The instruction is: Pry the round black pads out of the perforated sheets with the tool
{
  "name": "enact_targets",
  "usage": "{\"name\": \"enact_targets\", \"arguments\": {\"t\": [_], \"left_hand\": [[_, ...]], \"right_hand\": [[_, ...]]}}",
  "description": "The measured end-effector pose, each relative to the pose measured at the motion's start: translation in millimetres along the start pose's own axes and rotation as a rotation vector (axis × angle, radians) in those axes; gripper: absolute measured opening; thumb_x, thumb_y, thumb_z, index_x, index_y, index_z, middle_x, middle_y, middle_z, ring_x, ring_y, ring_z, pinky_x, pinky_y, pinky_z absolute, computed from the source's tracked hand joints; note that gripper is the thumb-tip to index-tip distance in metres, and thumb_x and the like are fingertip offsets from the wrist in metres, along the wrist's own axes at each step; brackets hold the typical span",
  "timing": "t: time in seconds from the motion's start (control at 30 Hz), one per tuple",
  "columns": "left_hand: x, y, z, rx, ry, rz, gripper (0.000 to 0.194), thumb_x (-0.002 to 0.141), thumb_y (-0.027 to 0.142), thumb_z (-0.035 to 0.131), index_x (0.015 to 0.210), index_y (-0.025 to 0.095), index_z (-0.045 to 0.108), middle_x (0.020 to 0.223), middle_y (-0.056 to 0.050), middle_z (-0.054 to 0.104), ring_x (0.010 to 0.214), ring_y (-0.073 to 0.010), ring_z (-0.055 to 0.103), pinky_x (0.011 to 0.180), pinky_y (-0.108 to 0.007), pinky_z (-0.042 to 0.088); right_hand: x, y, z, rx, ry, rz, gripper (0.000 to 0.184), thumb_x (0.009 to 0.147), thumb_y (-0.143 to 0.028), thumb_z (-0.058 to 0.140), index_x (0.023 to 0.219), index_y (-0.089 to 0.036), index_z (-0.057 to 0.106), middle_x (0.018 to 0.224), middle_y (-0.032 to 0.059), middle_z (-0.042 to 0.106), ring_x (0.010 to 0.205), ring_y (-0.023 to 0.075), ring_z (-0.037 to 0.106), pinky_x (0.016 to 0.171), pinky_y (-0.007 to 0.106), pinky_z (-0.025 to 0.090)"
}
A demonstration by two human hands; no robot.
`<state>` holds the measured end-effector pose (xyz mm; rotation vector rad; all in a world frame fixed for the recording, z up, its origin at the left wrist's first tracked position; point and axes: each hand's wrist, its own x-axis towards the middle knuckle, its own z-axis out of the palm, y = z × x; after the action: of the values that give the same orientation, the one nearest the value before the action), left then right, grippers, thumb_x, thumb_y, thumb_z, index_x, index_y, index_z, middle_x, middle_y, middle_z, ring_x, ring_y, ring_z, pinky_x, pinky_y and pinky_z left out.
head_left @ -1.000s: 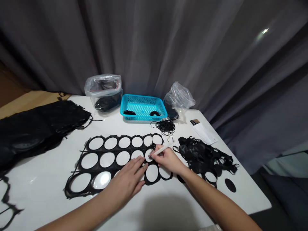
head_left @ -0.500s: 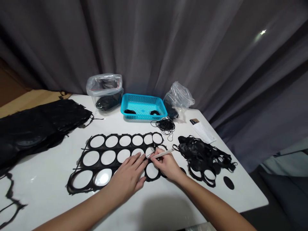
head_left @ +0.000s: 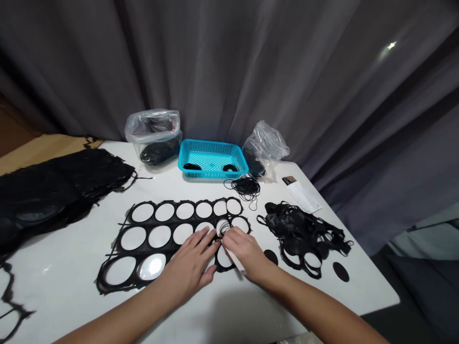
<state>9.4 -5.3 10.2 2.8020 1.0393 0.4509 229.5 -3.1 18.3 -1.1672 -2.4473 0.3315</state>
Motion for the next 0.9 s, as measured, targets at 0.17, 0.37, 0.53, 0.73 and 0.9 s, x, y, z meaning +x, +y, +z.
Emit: {"name": "enact_targets", "arguments": {"t": [0.17, 0.37, 0.53, 0.73, 0.9], "left_hand": [[-3, -1, 2.5, -0.01, 0.026, 0.014, 0.052, 0.088, 0.021, 0.059, 0.14, 0.019, 0.052, 0.156, -0.014, 0.042, 0.145, -0.0319, 0.036, 0.115, -0.051, 0.037], [-8, -4, -3.2, -0.101, 0.041, 0.003, 0.052, 0.09, 0.019, 0.059, 0.141, 0.02, 0.05, 0.159, -0.014, 0.034, 0.144, -0.0327, 0.037, 0.114, -0.051, 0.04], [-11, 5, -21.3, -0.138, 0.07, -0.007, 0.042, 0.095, 0.022, 0.052, 0.136, 0.017, 0.053, 0.146, -0.015, 0.05, 0.134, -0.0311, 0.048, 0.109, -0.048, 0.046], [-30, 32, -19.1, -0.045, 0.004, 0.104, 0.039, 0.096, 0.02, 0.052, 0.134, 0.014, 0.055, 0.134, -0.013, 0.062, 0.127, -0.0314, 0.055, 0.105, -0.047, 0.047], [-39, 37, -8.8, -0.012, 0.023, 0.101, 0.047, 0.096, 0.023, 0.056, 0.141, 0.012, 0.05, 0.141, -0.013, 0.058, 0.135, -0.0313, 0.048, 0.11, -0.045, 0.043]], "right_hand": [[24, 55, -28, -0.122, 0.366, 0.23, 0.016, 0.095, -0.016, 0.045, 0.084, -0.021, 0.056, 0.085, 0.0087, 0.064, 0.081, 0.0235, 0.058, 0.075, 0.035, 0.047], [30, 93, -67, 0.266, 0.572, 0.635, 0.015, 0.087, -0.033, 0.058, 0.077, -0.022, 0.055, 0.08, 0.0053, 0.068, 0.06, 0.0176, 0.058, 0.059, 0.03, 0.046], [13, 64, -54, 1.218, 0.413, 0.822, 0.033, 0.068, -0.035, 0.083, 0.07, -0.021, 0.053, 0.079, 0.0059, 0.071, 0.07, 0.0183, 0.068, 0.039, 0.019, 0.037], [-7, 15, -39, 1.569, 0.297, 0.89, 0.031, 0.07, -0.029, 0.086, 0.08, -0.018, 0.059, 0.091, 0.0081, 0.073, 0.089, 0.0195, 0.073, 0.068, 0.023, 0.057], [-24, -27, -17, 1.284, 0.12, 0.695, 0.029, 0.082, -0.036, 0.075, 0.079, -0.021, 0.05, 0.099, 0.0058, 0.072, 0.092, 0.0186, 0.068, 0.086, 0.033, 0.053]]}}
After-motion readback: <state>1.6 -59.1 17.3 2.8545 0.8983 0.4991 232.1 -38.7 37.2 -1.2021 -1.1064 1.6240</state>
